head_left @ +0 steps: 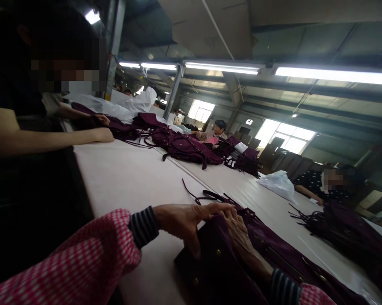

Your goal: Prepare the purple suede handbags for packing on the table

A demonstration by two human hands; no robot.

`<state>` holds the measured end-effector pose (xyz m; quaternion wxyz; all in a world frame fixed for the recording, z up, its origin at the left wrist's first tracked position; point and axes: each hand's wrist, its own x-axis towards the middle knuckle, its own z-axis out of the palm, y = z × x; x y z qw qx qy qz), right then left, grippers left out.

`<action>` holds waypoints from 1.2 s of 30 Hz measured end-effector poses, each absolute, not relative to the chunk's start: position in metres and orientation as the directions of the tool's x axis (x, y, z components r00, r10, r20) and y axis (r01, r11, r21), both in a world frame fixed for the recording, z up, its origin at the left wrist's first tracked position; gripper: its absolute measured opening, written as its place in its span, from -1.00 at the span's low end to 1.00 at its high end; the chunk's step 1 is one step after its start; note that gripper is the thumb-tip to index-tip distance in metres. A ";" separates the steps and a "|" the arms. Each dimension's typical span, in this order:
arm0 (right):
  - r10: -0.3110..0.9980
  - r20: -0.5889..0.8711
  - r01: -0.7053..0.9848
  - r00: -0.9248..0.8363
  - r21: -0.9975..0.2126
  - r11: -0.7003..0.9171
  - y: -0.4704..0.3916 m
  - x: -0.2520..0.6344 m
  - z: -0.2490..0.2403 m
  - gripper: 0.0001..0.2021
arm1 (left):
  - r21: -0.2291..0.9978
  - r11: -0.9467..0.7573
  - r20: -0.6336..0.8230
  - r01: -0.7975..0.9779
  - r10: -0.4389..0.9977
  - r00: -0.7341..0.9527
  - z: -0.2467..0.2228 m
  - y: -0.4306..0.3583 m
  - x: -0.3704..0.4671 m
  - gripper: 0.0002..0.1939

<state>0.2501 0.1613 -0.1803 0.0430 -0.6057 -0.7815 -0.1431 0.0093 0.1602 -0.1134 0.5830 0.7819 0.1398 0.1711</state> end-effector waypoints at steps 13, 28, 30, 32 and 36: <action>0.939 0.213 0.950 -0.271 0.215 0.226 0.164 0.245 -0.178 -0.60 | 0.352 -0.811 0.370 0.467 0.579 0.727 -0.139 0.104 0.005 -0.70; 0.940 0.248 0.964 -0.232 0.185 0.189 0.164 0.244 -0.182 -0.58 | -0.284 -0.668 0.787 0.688 0.248 0.565 -0.218 0.068 -0.002 -0.63; 0.936 0.270 0.968 -0.228 0.168 0.187 0.164 0.244 -0.183 -0.58 | -0.311 -0.677 0.762 0.667 0.242 0.601 -0.210 0.071 -0.001 -0.65; 0.930 0.294 0.972 -0.220 0.148 0.183 0.164 0.244 -0.184 -0.57 | -0.321 -0.710 0.731 0.627 0.236 0.641 -0.197 0.075 0.004 -0.57; 0.922 0.323 0.976 -0.213 0.114 0.185 0.161 0.241 -0.183 -0.56 | -0.133 -0.811 0.601 0.570 0.392 0.697 -0.158 0.085 0.024 -0.57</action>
